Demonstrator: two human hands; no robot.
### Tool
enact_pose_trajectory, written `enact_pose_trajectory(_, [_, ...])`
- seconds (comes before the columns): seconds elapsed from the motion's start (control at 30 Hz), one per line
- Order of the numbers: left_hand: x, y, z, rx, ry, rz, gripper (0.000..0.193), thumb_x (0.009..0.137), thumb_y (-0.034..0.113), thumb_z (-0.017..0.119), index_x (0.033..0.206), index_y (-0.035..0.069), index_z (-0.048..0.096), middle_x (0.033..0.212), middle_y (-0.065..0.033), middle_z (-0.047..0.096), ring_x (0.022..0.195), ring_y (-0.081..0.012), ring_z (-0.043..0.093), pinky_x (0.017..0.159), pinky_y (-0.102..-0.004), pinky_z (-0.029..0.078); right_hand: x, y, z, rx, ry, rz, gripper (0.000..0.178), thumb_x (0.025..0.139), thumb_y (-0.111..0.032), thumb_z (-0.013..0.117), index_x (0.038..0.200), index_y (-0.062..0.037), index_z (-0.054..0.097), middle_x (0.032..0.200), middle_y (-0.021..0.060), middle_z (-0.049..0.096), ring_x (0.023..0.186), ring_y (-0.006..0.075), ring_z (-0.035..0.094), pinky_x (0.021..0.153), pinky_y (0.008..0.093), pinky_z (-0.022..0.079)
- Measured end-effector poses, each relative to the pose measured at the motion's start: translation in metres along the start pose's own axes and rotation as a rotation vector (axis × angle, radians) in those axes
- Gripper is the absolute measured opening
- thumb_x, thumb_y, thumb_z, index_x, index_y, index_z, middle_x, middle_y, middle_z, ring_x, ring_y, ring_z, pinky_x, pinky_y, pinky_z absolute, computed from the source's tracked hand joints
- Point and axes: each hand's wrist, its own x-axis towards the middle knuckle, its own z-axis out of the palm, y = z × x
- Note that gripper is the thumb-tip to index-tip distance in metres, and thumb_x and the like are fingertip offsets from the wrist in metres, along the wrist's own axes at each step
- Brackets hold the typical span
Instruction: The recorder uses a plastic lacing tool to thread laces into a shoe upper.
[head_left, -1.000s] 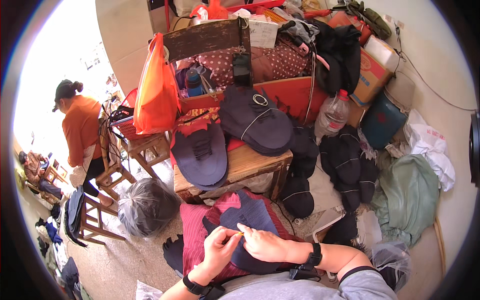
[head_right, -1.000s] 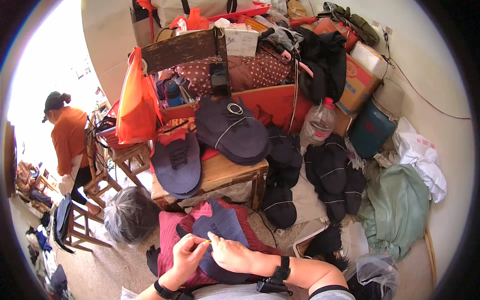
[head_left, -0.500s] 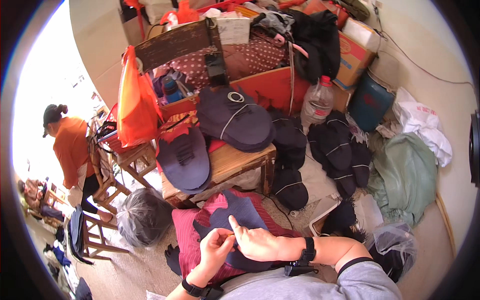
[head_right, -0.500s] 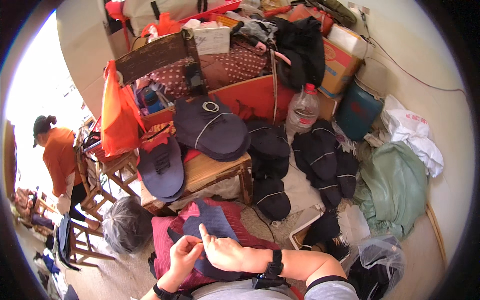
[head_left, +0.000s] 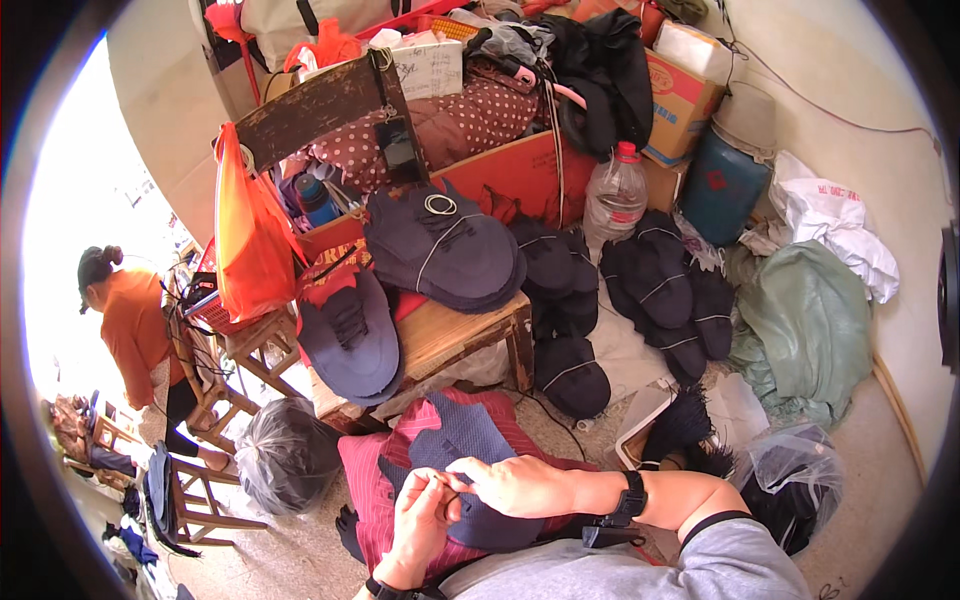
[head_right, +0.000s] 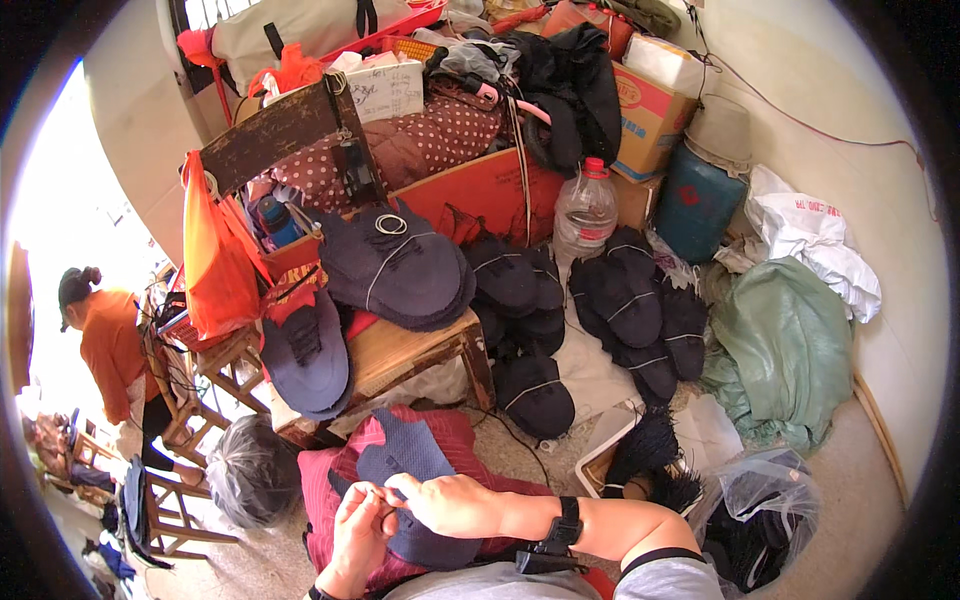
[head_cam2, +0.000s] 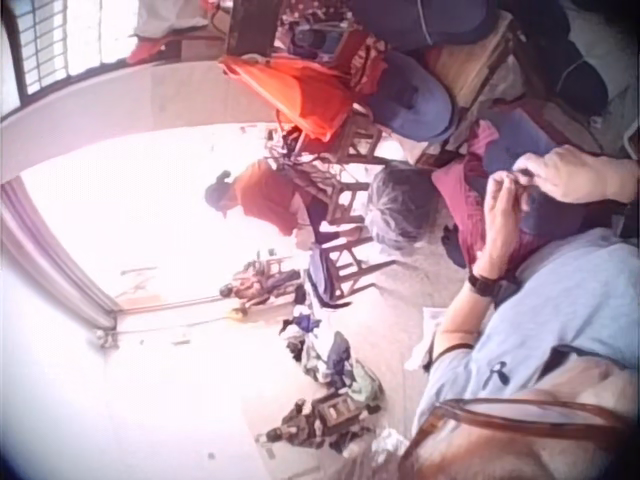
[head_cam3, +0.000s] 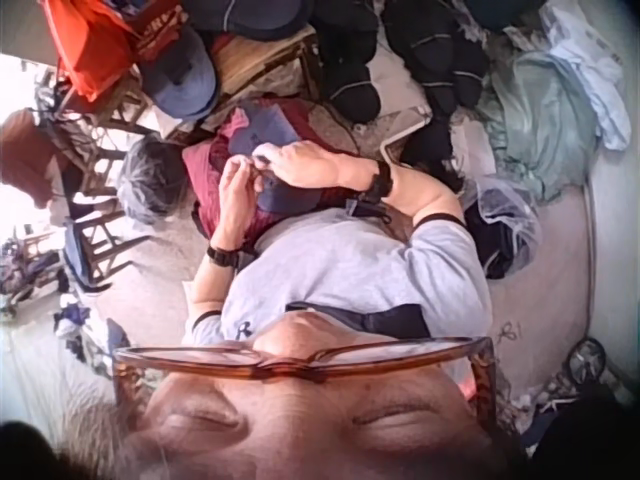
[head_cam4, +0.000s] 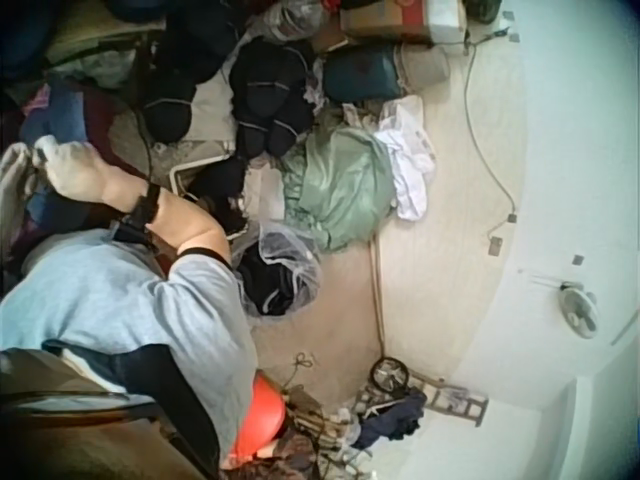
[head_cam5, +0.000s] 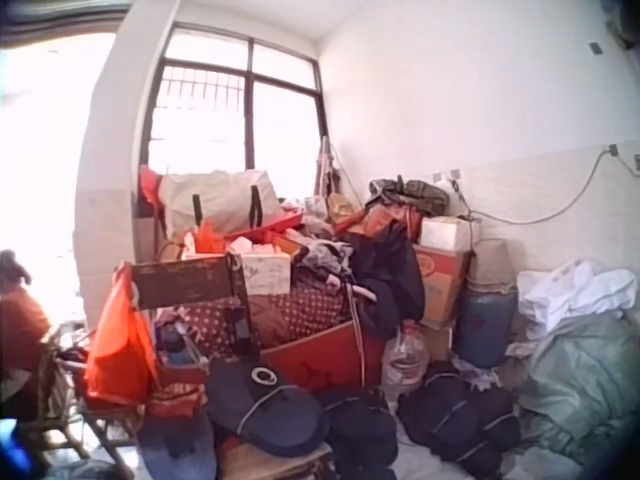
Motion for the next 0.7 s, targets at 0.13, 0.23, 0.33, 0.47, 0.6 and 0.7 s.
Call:
enact_pose_trajectory(0.13, [0.000, 0.001, 0.006, 0.073, 0.000, 0.078, 0.009, 0.107, 0.016, 0.052, 0.106, 0.008, 0.055, 0.099, -0.0099, 0.065, 0.076, -0.0163, 0.060, 0.073, -0.0290, 0.049, -0.006, -0.002, -0.006, -0.027, -0.025, 0.029, 0.034, 0.103, -0.020, 0.052, 0.133, -0.0091, 0.041, 0.071, 0.0222, 0.066, 0.069, 0.0412, 0.070, 0.057, 0.0533, 0.053])
enact_pose_trajectory(0.23, [0.006, 0.006, 0.007, 0.208, -0.008, 0.164, 0.010, 0.108, 0.016, 0.052, 0.105, 0.008, 0.056, 0.091, -0.0070, 0.062, 0.084, -0.0180, 0.060, 0.088, -0.0407, 0.052, -0.008, 0.001, -0.008, 0.007, -0.070, 0.006, 0.045, 0.102, -0.020, 0.054, 0.142, -0.0088, 0.036, 0.072, 0.0241, 0.066, 0.070, 0.0431, 0.069, 0.059, 0.0538, 0.053])
enact_pose_trajectory(0.33, [0.012, 0.020, -0.002, -0.137, 0.024, 0.165, 0.010, 0.108, 0.016, 0.051, 0.105, 0.009, 0.056, 0.084, -0.0040, 0.057, 0.079, -0.0167, 0.058, 0.084, -0.0379, 0.051, -0.014, 0.007, -0.009, 0.140, -0.077, 0.017, 0.047, 0.105, -0.020, 0.052, 0.147, -0.0077, 0.038, 0.072, 0.0180, 0.067, 0.062, 0.0333, 0.068, 0.056, 0.0438, 0.053])
enact_pose_trajectory(0.47, [0.012, 0.015, -0.006, 0.074, -0.066, 0.071, 0.007, 0.107, 0.012, 0.051, 0.109, 0.007, 0.054, 0.081, -0.0041, 0.057, 0.076, -0.0142, 0.059, 0.072, -0.0309, 0.050, -0.010, 0.014, -0.012, 0.705, -0.109, 0.076, 0.040, 0.106, -0.021, 0.051, 0.145, -0.0084, 0.050, 0.075, 0.0063, 0.065, 0.057, 0.0149, 0.060, 0.056, 0.0292, 0.049])
enact_pose_trajectory(0.6, [0.003, 0.005, -0.003, 0.322, -0.201, -0.059, 0.012, 0.107, 0.014, 0.054, 0.114, 0.004, 0.056, 0.084, 0.0013, 0.055, 0.072, -0.0082, 0.049, 0.069, -0.0249, 0.043, -0.005, 0.020, -0.025, 1.160, -0.266, 0.272, 0.029, 0.106, -0.019, 0.054, 0.131, -0.0064, 0.062, 0.083, -0.0005, 0.065, 0.064, 0.0037, 0.053, 0.061, 0.0195, 0.044])
enact_pose_trajectory(0.7, [0.007, 0.003, -0.018, 0.227, -0.246, -0.039, 0.012, 0.107, 0.015, 0.055, 0.112, 0.005, 0.058, 0.085, 0.0028, 0.055, 0.073, -0.0065, 0.048, 0.069, -0.0238, 0.042, -0.005, 0.017, -0.029, 1.303, -0.284, 0.216, 0.035, 0.104, -0.019, 0.057, 0.136, -0.0039, 0.058, 0.109, 0.0055, 0.070, 0.078, 0.0065, 0.060, 0.071, 0.0200, 0.048])
